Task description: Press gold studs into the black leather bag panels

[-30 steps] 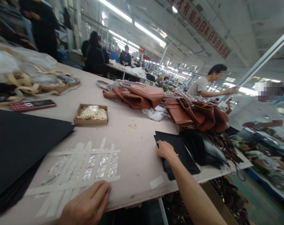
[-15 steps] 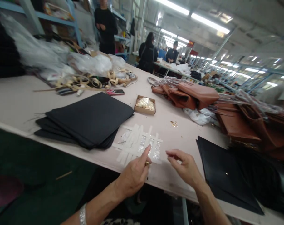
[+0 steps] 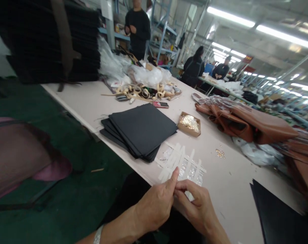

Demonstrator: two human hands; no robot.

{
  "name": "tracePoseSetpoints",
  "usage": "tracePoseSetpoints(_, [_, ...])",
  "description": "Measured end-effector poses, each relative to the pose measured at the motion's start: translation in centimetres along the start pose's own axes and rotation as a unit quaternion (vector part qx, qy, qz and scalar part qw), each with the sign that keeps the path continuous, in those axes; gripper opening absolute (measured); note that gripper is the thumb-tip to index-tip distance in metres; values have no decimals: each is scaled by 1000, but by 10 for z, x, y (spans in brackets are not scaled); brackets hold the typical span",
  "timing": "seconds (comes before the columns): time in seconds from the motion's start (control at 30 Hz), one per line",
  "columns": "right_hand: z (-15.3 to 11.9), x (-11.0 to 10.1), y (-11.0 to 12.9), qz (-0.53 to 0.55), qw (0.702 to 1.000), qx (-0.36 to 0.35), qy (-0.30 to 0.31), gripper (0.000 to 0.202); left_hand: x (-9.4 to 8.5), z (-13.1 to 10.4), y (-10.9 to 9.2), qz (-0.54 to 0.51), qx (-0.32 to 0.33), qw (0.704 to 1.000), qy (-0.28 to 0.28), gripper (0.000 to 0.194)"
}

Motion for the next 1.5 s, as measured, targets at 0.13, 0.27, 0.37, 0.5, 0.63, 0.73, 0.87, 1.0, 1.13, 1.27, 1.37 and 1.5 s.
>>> tracePoseSetpoints(0.13, [25, 18, -9, 63, 995, 70, 20, 16, -27, -18, 16, -61, -34, 996, -49, 70])
tracePoseSetpoints(0.27, [80, 23, -17, 61, 996, 60, -17, 22, -60, -47, 59, -191, -202, 950, -141, 52])
tracePoseSetpoints(0.37, [137, 31, -1, -14, 999, -18, -37, 22, -76, -68, 84, -277, -299, 891, -199, 44])
tracePoseSetpoints(0.5, [200, 60, 24, -154, 981, -116, -5, 20, -93, -80, 102, -318, -328, 851, -258, 52])
tracePoseSetpoints(0.63, [218, 83, 24, -246, 956, -151, 48, 21, -100, -83, 111, -330, -322, 839, -289, 52])
tracePoseSetpoints(0.73, [193, 81, 23, -240, 952, -180, 66, 23, -98, -83, 112, -345, -321, 832, -294, 53])
tracePoseSetpoints(0.87, [132, 73, 20, -177, 963, -165, 122, 23, -91, -83, 113, -362, -327, 822, -294, 45])
tracePoseSetpoints(1.0, [81, 65, 12, -81, 979, -107, 153, 21, -76, -92, 116, -364, -380, 800, -289, 41])
tracePoseSetpoints(1.13, [71, 53, -19, 8, 994, 35, 99, 13, -62, -98, 112, -361, -408, 796, -263, 39])
tracePoseSetpoints(1.27, [74, 69, -46, 160, 969, 158, 101, 17, -49, -93, 107, -402, -371, 805, -231, 37])
tracePoseSetpoints(1.37, [77, 83, -47, 217, 950, 189, 121, 21, -41, -93, 109, -446, -368, 782, -232, 36])
tracePoseSetpoints(1.5, [76, 89, -42, 171, 950, 212, 151, 19, -37, -96, 110, -491, -392, 735, -254, 37])
Point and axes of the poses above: each hand's wrist, its own z-axis towards the middle knuckle, its own x-axis out of the palm, y = z × x, the point moved 10 cm from there along z, towards the middle knuckle, and after that the axes turned 3 degrees about z, right-handed, at the moved point
